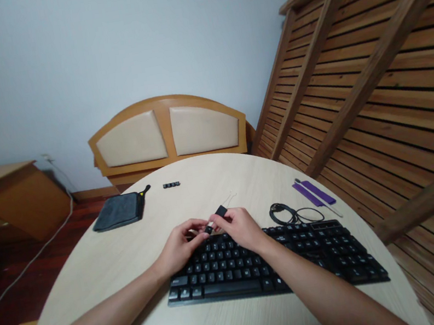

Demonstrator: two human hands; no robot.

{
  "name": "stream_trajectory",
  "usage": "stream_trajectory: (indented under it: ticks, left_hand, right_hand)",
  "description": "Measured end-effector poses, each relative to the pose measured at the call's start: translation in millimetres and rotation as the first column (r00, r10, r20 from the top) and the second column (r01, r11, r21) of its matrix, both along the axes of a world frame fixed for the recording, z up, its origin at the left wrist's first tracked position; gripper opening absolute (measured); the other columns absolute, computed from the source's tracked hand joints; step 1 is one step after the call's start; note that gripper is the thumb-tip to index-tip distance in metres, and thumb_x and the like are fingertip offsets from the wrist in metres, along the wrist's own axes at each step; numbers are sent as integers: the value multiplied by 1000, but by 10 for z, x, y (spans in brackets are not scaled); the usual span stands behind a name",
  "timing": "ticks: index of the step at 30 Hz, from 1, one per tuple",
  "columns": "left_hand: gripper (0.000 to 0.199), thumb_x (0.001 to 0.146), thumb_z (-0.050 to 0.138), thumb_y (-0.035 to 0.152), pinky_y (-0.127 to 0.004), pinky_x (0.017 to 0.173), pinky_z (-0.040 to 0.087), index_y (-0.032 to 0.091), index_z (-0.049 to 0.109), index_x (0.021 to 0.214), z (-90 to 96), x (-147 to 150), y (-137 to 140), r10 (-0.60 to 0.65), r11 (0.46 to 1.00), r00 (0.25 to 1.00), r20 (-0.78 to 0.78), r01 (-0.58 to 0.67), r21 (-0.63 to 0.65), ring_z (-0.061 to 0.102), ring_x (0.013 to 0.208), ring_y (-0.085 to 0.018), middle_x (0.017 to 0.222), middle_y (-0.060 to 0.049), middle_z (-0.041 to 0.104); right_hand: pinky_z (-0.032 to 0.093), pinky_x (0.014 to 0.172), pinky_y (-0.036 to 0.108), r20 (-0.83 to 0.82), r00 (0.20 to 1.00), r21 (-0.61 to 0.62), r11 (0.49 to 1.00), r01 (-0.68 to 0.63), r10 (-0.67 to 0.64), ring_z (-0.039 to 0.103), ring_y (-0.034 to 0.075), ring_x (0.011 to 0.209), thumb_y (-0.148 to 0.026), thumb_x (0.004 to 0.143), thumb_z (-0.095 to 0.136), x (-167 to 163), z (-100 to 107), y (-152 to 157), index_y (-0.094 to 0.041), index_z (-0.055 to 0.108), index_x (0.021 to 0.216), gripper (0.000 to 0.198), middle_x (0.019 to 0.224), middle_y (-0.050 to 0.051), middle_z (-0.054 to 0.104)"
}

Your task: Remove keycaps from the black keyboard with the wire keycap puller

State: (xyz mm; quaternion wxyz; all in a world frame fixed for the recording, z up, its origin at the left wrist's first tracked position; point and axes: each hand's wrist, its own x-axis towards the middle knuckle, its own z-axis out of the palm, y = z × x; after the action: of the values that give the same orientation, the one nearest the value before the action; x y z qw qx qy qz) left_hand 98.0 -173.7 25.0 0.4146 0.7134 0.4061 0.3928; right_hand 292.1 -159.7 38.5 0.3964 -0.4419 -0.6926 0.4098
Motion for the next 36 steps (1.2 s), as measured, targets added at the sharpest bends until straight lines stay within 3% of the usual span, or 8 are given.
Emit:
stream_trajectory:
  ticks: [7,12,16,20,26,36]
  left_hand:
    - [15,85,62,24,-28,75,49,17,64,98,-4,25,-31,36,999,999,9,-36,31,63,84,-16,91,-2,69]
    - [16,85,63,21,-28,80,49,18,64,101,15,21,-55,-4,996,999,-35,7,83,63,87,-16,95,-3,69]
    - [20,86,63,23,-29,82,50,21,64,106,30,6,-65,-15,992,996,-89,26,121,63,89,-17,99,-3,69]
    - [22,89,60,25,-32,86,49,23,65,110,25,-10,-66,-22,981,989,-148,50,185,63,91,-18,103,-3,70]
    - [24,92,56,26,-36,91,47,25,66,114,29,-15,-72,-51,962,979,-197,102,255,62,100,-20,106,-5,70]
    - [25,94,51,27,-34,85,49,28,66,114,117,-33,-82,-21,906,940,-341,162,391,59,99,-19,106,-5,63]
  right_hand:
    - [52,69,28,-1,1000,-3,1000,30,-30,68,20,72,-48,86,58,18,-4,-10,-14,73,77,38,76,6,74]
    - [53,75,31,-19,1000,-34,999,3,-4,69,21,79,-45,84,59,17,15,-20,-14,73,78,35,80,8,73]
    - [54,70,30,-56,998,-73,997,-6,2,68,20,73,-46,84,60,4,27,-27,-14,72,90,34,75,5,72]
    - [53,63,28,-54,999,-53,999,-4,1,67,18,68,-50,87,54,1,22,-32,-13,72,85,41,73,6,71]
    - [51,58,26,-109,994,-93,995,-22,12,68,17,67,-49,85,57,27,6,-22,-13,64,110,44,74,5,71]
    - [51,63,26,-71,997,-93,995,-32,25,68,17,71,-50,86,57,18,-55,8,-14,65,95,38,75,5,71]
